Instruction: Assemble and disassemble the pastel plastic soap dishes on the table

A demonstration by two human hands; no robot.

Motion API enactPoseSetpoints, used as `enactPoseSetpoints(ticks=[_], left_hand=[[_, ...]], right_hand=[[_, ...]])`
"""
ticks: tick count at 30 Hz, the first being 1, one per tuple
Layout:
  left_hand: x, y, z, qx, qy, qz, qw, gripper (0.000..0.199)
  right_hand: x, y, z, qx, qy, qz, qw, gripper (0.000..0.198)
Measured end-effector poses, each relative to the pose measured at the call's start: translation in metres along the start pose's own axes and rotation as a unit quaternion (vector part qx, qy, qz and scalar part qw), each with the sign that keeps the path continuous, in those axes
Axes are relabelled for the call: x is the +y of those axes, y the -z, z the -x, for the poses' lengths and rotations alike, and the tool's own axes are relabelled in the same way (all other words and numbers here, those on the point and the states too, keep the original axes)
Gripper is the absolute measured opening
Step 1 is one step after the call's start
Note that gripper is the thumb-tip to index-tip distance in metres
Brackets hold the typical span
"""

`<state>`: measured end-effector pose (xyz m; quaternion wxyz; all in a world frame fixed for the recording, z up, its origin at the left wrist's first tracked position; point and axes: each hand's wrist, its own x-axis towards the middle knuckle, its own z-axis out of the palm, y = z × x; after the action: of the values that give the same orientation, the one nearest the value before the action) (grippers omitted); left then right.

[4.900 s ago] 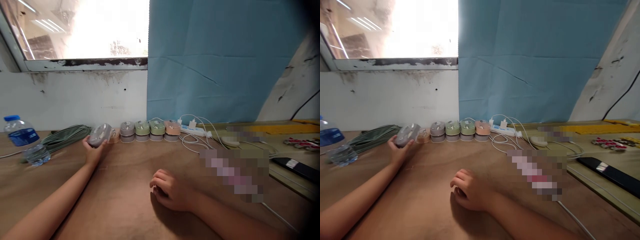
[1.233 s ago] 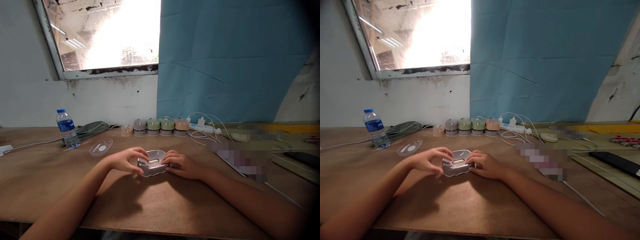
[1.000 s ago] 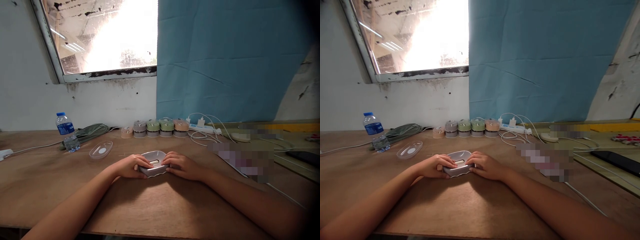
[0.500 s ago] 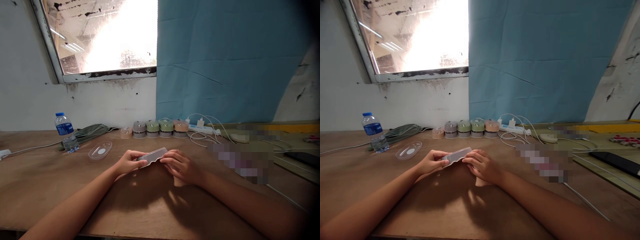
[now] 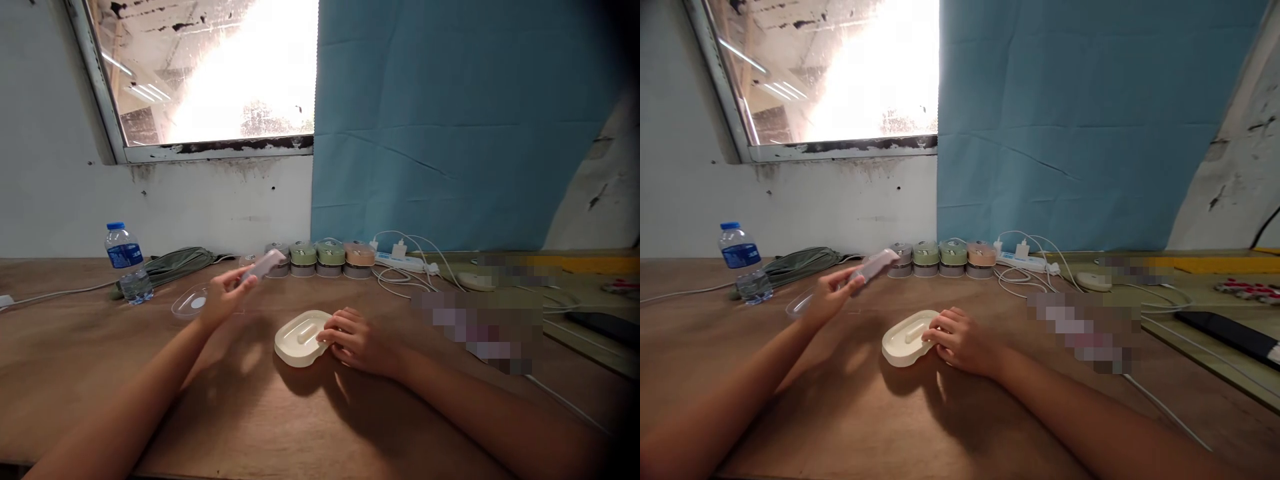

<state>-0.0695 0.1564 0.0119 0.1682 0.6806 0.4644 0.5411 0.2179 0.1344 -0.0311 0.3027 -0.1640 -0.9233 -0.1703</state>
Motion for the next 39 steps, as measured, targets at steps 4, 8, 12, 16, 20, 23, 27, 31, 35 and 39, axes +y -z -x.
enactPoseSetpoints(ticks=[4,8,12,16,20,23,27,31,35,39], left_hand=[[-0.020,0.035,-0.036,0.131,0.032,-0.180,0.974,0.048],[-0.055,0.049,-0.075,0.071,0.106,-0.339,0.932,0.045],[-0.086,0.045,-0.101,-0.028,0.159,-0.491,0.856,0.041],[-0.106,0.035,-0.112,-0.067,0.194,-0.509,0.836,0.037],[-0.120,0.029,-0.116,-0.101,0.204,-0.517,0.825,0.039],[-0.128,0.026,-0.119,-0.121,0.200,-0.524,0.819,0.040],[-0.137,0.025,-0.118,-0.135,0.195,-0.532,0.813,0.041],[-0.136,0.026,-0.114,-0.139,0.174,-0.536,0.814,0.044],[-0.121,0.017,-0.114,-0.123,0.112,-0.533,0.830,0.050],[-0.107,-0.012,-0.120,-0.162,0.032,-0.507,0.846,0.060]], right_hand=[[-0.001,0.000,0.001,-0.012,-0.006,0.001,1.000,0.018],[-0.002,-0.002,0.002,-0.032,-0.006,0.001,0.999,0.016],[-0.001,-0.003,0.002,-0.035,-0.004,0.010,0.999,0.016],[-0.001,-0.002,0.002,-0.038,-0.004,0.010,0.999,0.015],[-0.001,-0.001,0.002,-0.040,-0.005,0.003,0.999,0.016],[-0.001,-0.001,0.002,-0.047,-0.007,-0.003,0.999,0.016],[-0.001,-0.001,0.002,-0.048,-0.010,-0.007,0.999,0.017],[-0.002,0.000,0.001,-0.046,-0.014,-0.008,0.999,0.019],[-0.002,-0.001,0.002,-0.043,-0.022,-0.009,0.999,0.018],[-0.001,-0.003,0.002,-0.046,-0.021,-0.002,0.999,0.015]])
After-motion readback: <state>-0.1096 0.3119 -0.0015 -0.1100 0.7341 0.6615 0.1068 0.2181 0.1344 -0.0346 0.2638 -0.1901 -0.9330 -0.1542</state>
